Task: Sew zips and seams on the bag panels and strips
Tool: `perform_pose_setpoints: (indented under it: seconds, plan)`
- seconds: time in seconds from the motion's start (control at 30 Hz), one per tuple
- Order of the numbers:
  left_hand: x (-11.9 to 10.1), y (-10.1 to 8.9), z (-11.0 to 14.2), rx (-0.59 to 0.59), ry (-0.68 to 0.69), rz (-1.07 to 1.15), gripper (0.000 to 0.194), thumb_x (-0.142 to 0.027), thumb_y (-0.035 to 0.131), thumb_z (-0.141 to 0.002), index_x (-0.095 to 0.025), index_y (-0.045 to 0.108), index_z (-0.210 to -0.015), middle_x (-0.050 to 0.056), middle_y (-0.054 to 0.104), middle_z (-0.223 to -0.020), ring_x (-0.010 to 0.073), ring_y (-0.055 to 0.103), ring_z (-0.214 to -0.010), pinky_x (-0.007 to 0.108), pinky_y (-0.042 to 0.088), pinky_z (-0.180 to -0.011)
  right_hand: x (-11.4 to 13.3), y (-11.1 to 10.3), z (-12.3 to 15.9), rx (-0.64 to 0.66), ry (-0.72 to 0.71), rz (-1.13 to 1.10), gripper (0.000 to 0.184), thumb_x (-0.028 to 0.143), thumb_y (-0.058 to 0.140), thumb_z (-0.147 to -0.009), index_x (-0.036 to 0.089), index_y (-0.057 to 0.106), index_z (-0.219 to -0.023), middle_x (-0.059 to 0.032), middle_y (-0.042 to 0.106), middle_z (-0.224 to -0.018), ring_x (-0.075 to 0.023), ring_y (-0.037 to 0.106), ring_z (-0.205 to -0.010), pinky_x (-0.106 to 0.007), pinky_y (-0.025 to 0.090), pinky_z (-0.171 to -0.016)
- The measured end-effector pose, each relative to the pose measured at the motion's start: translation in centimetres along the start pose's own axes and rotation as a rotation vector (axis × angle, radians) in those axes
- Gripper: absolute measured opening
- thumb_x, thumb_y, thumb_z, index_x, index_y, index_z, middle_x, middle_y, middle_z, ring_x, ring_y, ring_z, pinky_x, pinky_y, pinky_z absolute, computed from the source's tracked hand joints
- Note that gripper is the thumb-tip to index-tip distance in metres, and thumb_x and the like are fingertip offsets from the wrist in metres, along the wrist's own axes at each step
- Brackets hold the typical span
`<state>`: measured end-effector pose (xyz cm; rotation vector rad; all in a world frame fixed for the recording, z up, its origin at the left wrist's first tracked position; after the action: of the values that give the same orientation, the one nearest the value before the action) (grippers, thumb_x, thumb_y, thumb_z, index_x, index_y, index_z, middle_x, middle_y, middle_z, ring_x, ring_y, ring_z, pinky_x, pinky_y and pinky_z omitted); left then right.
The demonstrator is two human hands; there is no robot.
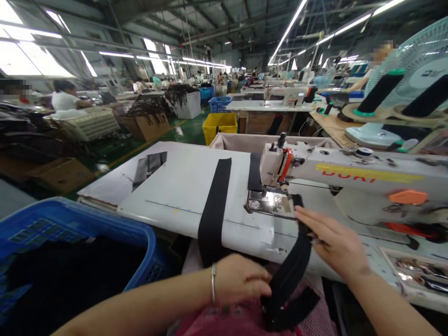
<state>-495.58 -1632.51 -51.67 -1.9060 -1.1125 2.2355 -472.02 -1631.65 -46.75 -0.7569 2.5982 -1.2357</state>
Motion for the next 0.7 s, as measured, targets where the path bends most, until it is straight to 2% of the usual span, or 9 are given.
perform_pose_setpoints:
  seconds: [0.07, 0.17, 0.23, 0.33, 0.43, 0.5, 0.57, 0.63, 0.7]
  plan:
    - [1.3, -7.1, -1.5, -0.262, 0.001, -0.598, 0.045, -0.043, 0.031, -0.098, -0.018, 0.064, -0.116, 0.008, 0.068, -0.112, 0.0191, 0.061, -0.106, 0.032, 0.044, -0.098, -0.1, 4.6, 0.5, 0.255, -0.014, -0.006, 0.069, 0.002, 0.047, -0.074, 0.03, 0.048, -0.137, -0.0005, 0.044, -0.143, -0.0223, 0.048, -0.125, -0.041, 0.047, -0.101]
    - [4.9, -15.5, -4.2, -0.391, -0.094, -0.743, 0.043, -0.028, 0.031, -0.097, -0.01, 0.047, -0.133, 0.015, 0.051, -0.137, 0.0215, 0.044, -0.129, 0.041, 0.032, -0.111, 0.0, 9.0, 0.7, 0.399, 0.02, 0.012, 0.067, 0.007, 0.052, -0.073, 0.032, 0.049, -0.136, -0.0016, 0.04, -0.146, -0.026, 0.044, -0.129, -0.045, 0.048, -0.099]
    - [6.9, -18.1, -5.0, -0.394, -0.154, -0.798, 0.046, -0.024, 0.036, -0.093, -0.005, 0.044, -0.135, 0.02, 0.044, -0.141, 0.0252, 0.04, -0.132, 0.046, 0.029, -0.111, -0.1, 10.0, 0.4, 0.407, 0.015, 0.003, 0.065, 0.011, 0.053, -0.076, 0.031, 0.047, -0.138, -0.0031, 0.042, -0.145, -0.0258, 0.045, -0.128, -0.046, 0.047, -0.1]
    - [8.0, -16.9, -3.5, -0.353, -0.193, -0.859, 0.05, -0.019, 0.039, -0.088, -0.009, 0.046, -0.136, 0.018, 0.042, -0.144, 0.0282, 0.041, -0.13, 0.05, 0.03, -0.109, -0.9, 10.3, -0.2, 0.418, -0.003, -0.025, 0.058, 0.017, 0.05, -0.082, 0.03, 0.045, -0.139, -0.0017, 0.046, -0.143, -0.0215, 0.047, -0.126, -0.044, 0.044, -0.104]
    - [7.3, -11.9, 0.2, -0.221, -0.145, -0.889, 0.072, -0.013, 0.048, -0.071, -0.026, 0.04, -0.141, 0.006, 0.039, -0.148, 0.0271, 0.042, -0.126, 0.049, 0.034, -0.106, -2.4, 10.4, -0.9, 0.423, 0.006, -0.048, 0.047, 0.025, 0.045, -0.09, 0.033, 0.047, -0.137, 0.001, 0.047, -0.141, -0.0199, 0.048, -0.126, -0.043, 0.046, -0.102]
    - [6.7, -8.5, 2.7, -0.113, -0.08, -0.928, 0.095, -0.011, 0.052, -0.058, -0.027, 0.026, -0.148, 0.007, 0.027, -0.154, 0.0302, 0.036, -0.13, 0.053, 0.03, -0.108, -3.3, 10.7, -1.3, 0.423, 0.028, -0.048, 0.041, 0.03, 0.045, -0.093, 0.034, 0.051, -0.133, 0.0005, 0.045, -0.143, -0.0233, 0.046, -0.127, -0.045, 0.05, -0.096]
    - [6.4, -6.5, 4.4, -0.057, -0.004, -0.984, 0.103, -0.01, 0.053, -0.053, -0.023, 0.019, -0.15, 0.01, 0.016, -0.157, 0.0337, 0.025, -0.138, 0.057, 0.021, -0.111, -3.9, 11.1, -1.8, 0.431, 0.037, -0.052, 0.037, 0.031, 0.045, -0.093, 0.035, 0.055, -0.129, -0.0003, 0.042, -0.145, -0.0258, 0.045, -0.128, -0.047, 0.051, -0.093]
    - [6.5, -6.1, 4.8, -0.056, 0.054, -1.015, 0.095, -0.01, 0.054, -0.057, -0.022, 0.028, -0.147, 0.011, 0.015, -0.157, 0.0351, 0.018, -0.141, 0.058, 0.018, -0.113, -4.1, 11.5, -2.4, 0.44, 0.031, -0.066, 0.036, 0.029, 0.047, -0.093, 0.034, 0.056, -0.127, 0.0002, 0.043, -0.144, -0.0252, 0.044, -0.128, -0.046, 0.049, -0.095]
    - [7.1, -7.4, 3.8, -0.088, 0.068, -0.998, 0.078, -0.014, 0.058, -0.064, -0.022, 0.04, -0.139, 0.013, 0.021, -0.155, 0.0351, 0.024, -0.138, 0.055, 0.023, -0.111, -4.2, 11.6, -2.8, 0.437, 0.032, -0.08, 0.037, 0.028, 0.047, -0.092, 0.033, 0.054, -0.129, 0.0006, 0.045, -0.142, -0.0233, 0.044, -0.128, -0.045, 0.047, -0.098]
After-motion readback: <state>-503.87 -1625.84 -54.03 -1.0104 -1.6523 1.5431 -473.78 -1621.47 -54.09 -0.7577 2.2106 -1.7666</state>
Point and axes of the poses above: each hand's wrist, its own z-axis away from the middle knuckle, its own y-axis out of the palm, x = y × z, the point moved 5 cm from there along -z, towards the middle knuckle
